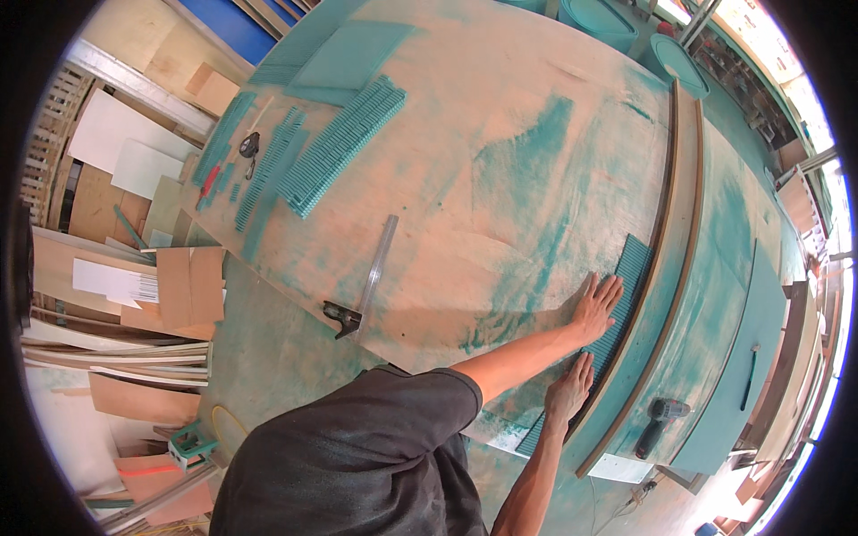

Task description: The person places a ridged green slat against a wooden guide on a workbench and uses a metallic ruler to measure and align it.

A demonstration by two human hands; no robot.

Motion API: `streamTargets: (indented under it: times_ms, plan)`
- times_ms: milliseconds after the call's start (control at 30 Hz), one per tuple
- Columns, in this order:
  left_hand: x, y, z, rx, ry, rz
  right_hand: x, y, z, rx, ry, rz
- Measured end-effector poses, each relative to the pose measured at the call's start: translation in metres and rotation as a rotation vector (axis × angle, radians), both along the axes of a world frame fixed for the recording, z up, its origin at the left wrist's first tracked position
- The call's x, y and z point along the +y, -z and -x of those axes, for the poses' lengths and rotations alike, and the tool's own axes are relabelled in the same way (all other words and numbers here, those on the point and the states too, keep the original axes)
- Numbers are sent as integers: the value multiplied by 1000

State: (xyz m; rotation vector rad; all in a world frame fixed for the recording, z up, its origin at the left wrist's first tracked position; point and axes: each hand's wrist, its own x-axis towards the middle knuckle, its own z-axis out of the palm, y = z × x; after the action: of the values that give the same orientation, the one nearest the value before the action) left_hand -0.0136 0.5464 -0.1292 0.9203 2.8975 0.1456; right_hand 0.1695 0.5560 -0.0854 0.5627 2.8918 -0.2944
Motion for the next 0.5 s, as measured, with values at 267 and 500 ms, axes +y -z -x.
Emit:
streamTargets:
  times_ms: [267,500]
  plan:
    - [-113,-55,-32,-307,34,-557,8,3,3,-9,-94,-14]
    - [-483,-57,12,448,-981,-533,8,-2,-7,-3,-64,-20]
